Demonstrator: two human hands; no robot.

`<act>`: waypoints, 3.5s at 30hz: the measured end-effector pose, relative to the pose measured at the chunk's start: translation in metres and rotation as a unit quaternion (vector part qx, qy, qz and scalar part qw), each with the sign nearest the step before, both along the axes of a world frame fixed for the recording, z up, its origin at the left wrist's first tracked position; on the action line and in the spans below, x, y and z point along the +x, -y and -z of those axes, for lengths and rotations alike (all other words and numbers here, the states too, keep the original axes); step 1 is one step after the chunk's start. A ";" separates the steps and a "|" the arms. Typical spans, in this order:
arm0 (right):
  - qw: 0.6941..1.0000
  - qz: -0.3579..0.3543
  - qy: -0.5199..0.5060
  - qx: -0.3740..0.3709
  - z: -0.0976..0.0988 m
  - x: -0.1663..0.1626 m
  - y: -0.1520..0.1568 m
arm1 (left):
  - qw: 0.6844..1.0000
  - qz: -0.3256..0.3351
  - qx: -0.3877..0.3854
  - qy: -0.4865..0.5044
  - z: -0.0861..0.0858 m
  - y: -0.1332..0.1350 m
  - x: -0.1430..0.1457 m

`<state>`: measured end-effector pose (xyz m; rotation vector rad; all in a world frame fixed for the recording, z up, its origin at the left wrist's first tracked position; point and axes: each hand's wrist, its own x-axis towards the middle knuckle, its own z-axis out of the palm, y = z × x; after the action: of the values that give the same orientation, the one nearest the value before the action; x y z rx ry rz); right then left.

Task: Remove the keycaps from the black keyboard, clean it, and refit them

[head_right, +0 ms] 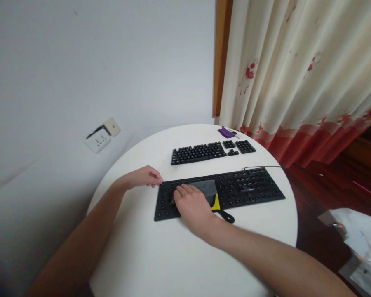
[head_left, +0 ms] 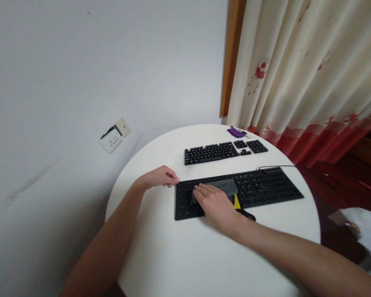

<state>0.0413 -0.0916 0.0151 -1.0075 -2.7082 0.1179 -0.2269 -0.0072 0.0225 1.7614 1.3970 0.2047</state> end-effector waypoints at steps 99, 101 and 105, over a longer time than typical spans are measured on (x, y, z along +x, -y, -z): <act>0.926 0.367 0.081 0.046 -0.005 0.242 -0.052 | 1.000 0.011 0.006 -0.003 0.004 -0.004 -0.001; 0.911 0.399 0.092 0.041 -0.012 0.253 -0.055 | 1.000 0.012 0.006 -0.004 0.004 -0.005 -0.001; 0.939 0.336 0.048 0.049 -0.014 0.258 -0.062 | 1.000 0.017 0.008 -0.008 0.004 -0.005 -0.001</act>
<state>0.2992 -0.0294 0.0292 -1.8678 -2.2557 -0.1941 -0.2284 -0.0023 0.0182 1.8021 1.3785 0.1850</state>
